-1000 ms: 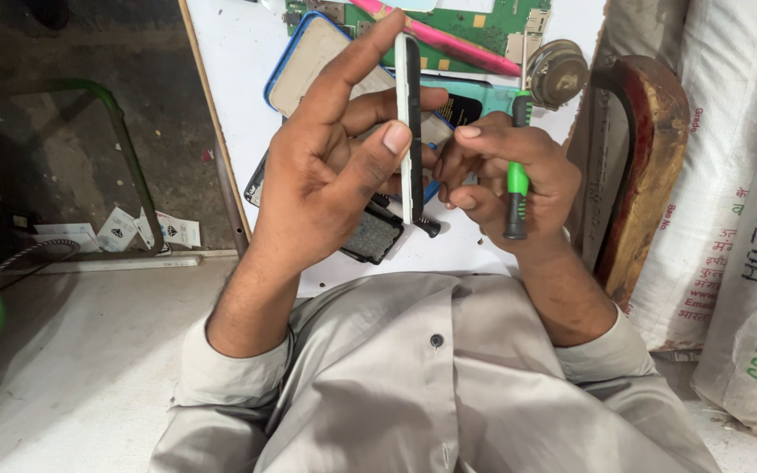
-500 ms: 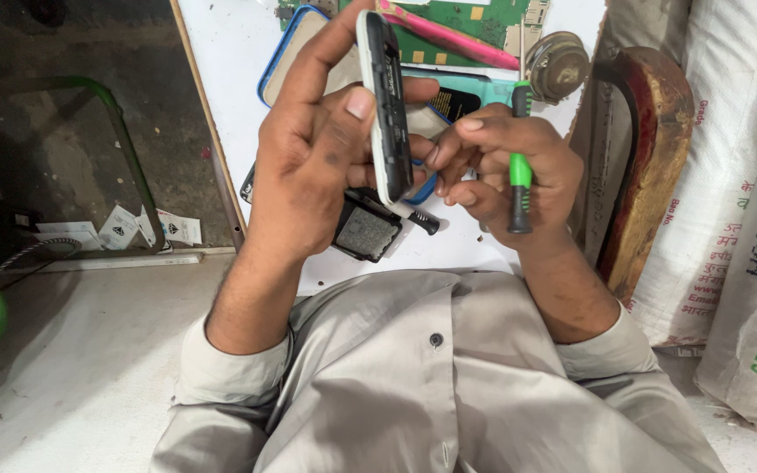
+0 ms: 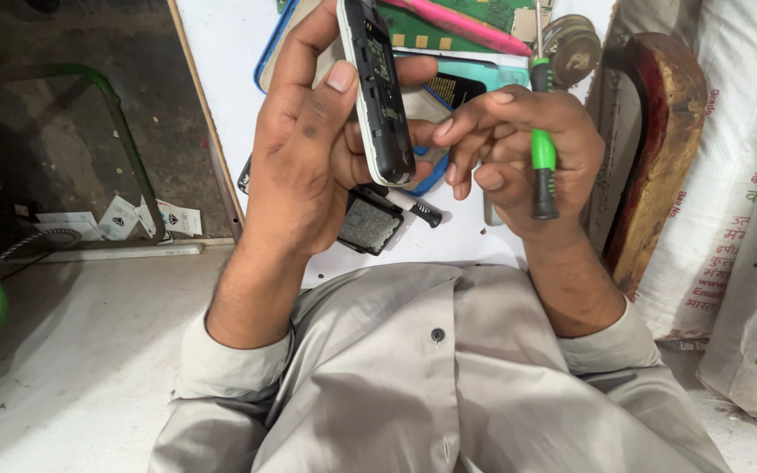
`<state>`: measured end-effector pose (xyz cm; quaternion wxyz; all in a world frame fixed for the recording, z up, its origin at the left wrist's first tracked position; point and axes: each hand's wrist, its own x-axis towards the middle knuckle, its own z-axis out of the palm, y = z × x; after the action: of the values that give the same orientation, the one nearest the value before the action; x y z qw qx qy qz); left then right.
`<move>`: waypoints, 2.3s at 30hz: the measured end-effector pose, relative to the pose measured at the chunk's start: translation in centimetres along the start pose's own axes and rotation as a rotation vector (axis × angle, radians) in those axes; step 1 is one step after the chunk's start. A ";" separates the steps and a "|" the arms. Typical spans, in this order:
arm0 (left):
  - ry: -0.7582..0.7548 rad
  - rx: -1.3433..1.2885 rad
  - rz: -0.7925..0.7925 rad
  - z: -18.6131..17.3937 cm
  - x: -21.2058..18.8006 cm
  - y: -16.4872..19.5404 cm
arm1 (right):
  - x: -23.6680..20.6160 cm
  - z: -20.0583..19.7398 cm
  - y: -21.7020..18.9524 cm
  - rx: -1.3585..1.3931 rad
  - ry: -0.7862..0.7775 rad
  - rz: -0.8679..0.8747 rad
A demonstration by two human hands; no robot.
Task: The person pries open the back cover of a feature phone, removes the battery, and uses a screwdriver to unscrew and work on the internal board. They handle the keypad, reposition the phone repeatedly, and press components back together while working over a bench covered with other phone parts.
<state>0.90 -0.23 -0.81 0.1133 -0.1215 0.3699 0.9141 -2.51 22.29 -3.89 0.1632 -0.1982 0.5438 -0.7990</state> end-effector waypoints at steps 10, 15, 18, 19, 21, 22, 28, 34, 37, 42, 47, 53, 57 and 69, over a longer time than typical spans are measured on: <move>-0.011 0.007 0.005 0.4 -0.2 0.0 | -0.2 0.1 0.2 -0.023 0.024 -0.017; -0.021 0.062 0.039 0.5 0.0 -0.2 | -0.2 -0.1 0.4 -0.030 -0.001 -0.040; -0.026 0.086 0.058 0.5 0.0 -0.2 | -0.2 -0.1 0.4 -0.045 0.000 -0.038; -0.023 0.097 0.061 0.5 0.0 -0.2 | -0.2 -0.1 0.4 -0.049 -0.001 -0.038; -0.001 0.128 0.062 0.5 0.0 -0.2 | -0.1 -0.1 0.3 -0.054 -0.011 -0.045; 0.008 0.141 0.065 0.6 0.0 -0.2 | -0.1 -0.1 0.3 -0.055 -0.012 -0.046; 0.031 0.227 0.115 1.0 0.1 -0.3 | -0.5 0.1 0.2 -0.032 0.018 -0.017; 0.024 0.297 0.177 1.2 0.2 -0.4 | -0.7 0.0 0.3 -0.072 -0.002 -0.020; 0.031 0.312 0.182 1.2 0.1 -0.5 | -0.6 0.0 0.3 -0.114 -0.016 -0.036; 0.007 0.371 0.249 1.2 0.0 -1.0 | -0.3 0.1 0.5 -0.136 -0.023 -0.051; 0.005 0.418 0.300 1.2 0.1 -1.2 | -0.3 0.4 0.4 -0.149 -0.025 -0.041; 0.030 0.397 0.318 1.4 0.1 -1.4 | -0.1 0.5 0.2 -0.138 -0.051 -0.043; 0.040 0.508 0.381 1.5 0.1 -1.5 | -0.1 0.6 0.2 -0.182 -0.052 -0.051; -0.004 0.611 0.462 1.0 -0.2 -1.9 | -0.4 0.6 0.1 -0.186 -0.051 -0.030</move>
<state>1.53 1.71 -1.28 -0.0640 0.0063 0.6428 0.7634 -1.88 21.90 -3.84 0.1458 -0.2408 0.6084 -0.7420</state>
